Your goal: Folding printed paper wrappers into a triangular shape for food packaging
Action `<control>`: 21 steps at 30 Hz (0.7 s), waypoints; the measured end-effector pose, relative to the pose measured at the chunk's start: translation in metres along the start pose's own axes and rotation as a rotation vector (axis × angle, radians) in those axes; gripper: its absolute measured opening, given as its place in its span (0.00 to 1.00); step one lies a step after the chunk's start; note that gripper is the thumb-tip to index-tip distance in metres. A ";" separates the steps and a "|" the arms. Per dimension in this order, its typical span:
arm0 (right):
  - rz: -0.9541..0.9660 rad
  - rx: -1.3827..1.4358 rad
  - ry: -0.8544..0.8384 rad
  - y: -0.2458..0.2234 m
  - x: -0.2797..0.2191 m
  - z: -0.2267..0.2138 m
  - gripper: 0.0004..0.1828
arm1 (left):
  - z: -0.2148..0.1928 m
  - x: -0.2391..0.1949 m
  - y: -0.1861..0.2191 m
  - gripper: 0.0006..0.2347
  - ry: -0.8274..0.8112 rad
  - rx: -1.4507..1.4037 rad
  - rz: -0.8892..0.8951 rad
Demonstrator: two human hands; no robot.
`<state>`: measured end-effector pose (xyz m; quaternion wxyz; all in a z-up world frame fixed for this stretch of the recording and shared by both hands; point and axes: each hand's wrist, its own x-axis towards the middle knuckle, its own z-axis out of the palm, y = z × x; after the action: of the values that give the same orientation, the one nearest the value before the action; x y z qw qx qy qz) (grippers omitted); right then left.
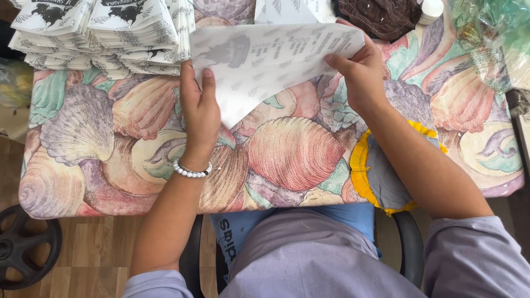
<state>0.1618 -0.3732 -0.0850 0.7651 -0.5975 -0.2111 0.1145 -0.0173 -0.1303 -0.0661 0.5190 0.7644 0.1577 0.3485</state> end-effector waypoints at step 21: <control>0.096 -0.069 0.053 -0.004 0.008 -0.012 0.13 | -0.014 0.002 -0.008 0.09 -0.254 0.211 -0.007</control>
<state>0.1743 -0.3810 -0.0822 0.7431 -0.6357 -0.1657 0.1276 -0.0247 -0.1159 -0.0696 0.4530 0.8519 0.1294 0.2288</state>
